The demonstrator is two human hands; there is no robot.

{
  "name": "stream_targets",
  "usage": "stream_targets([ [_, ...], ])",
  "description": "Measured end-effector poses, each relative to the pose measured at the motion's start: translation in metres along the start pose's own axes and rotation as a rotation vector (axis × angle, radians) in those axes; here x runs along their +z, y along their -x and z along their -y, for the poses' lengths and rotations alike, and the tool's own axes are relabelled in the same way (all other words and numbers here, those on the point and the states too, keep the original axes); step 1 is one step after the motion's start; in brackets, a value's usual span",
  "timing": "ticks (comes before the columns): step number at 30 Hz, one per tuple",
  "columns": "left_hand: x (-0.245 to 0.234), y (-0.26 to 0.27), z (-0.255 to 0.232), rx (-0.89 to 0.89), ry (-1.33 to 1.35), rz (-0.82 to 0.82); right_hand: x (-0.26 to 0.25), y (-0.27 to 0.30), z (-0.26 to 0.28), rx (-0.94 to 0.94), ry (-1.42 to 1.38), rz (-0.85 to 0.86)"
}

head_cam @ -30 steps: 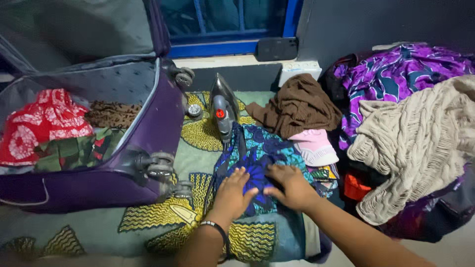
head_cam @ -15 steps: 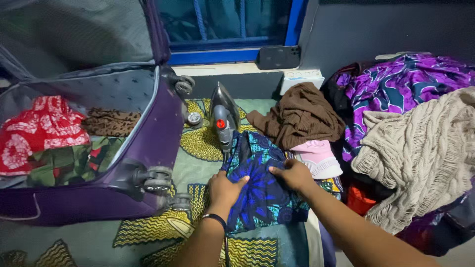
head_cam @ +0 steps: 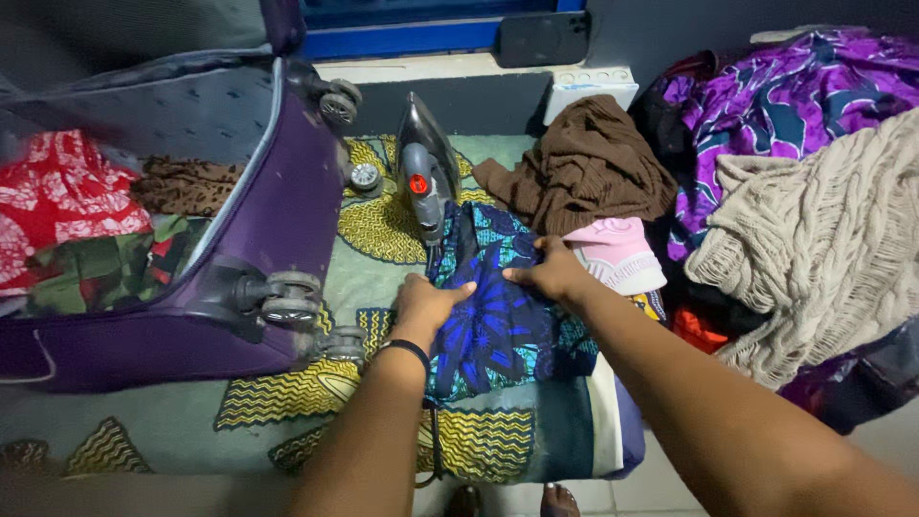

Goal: The person folds clothes including a camouflage shirt, a leopard print top, a blue patterned skirt, and a white knit sweater, then places them one at a time into a suitcase.

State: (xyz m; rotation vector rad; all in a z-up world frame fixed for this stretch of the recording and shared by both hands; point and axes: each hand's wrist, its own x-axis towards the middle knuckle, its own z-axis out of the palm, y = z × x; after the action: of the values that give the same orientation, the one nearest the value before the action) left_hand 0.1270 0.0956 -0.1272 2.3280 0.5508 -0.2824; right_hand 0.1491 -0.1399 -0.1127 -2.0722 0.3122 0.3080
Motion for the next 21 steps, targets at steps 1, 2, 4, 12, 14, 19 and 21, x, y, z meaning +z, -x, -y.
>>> stream_targets([
  [1, -0.001, 0.0, 0.0, 0.013, 0.019, -0.006, 0.002, 0.001, 0.004, 0.009, 0.019, -0.003],
  [2, -0.001, 0.001, -0.001, 0.026, 0.037, -0.008, 0.002, 0.003, 0.007, 0.022, 0.039, -0.006],
  [4, -0.002, 0.009, -0.004, 0.021, 0.085, 0.052, -0.002, 0.007, 0.011, 0.098, -0.073, 0.041],
  [12, -0.03, 0.038, -0.016, 0.036, 0.774, 0.571, -0.032, 0.003, 0.01, 0.429, -0.594, 0.592],
  [14, -0.042, 0.038, -0.02, 0.135, 0.806, 0.605, -0.042, 0.009, 0.018, 0.3, -0.584, 0.564],
  [19, -0.06, 0.031, -0.042, 0.262, 0.923, 0.65, -0.064, 0.019, 0.048, 0.161, -0.719, 0.536],
  [21, -0.064, 0.031, -0.05, 0.3, 0.933, 0.622, -0.071, 0.022, 0.055, 0.115, -0.736, 0.499],
])
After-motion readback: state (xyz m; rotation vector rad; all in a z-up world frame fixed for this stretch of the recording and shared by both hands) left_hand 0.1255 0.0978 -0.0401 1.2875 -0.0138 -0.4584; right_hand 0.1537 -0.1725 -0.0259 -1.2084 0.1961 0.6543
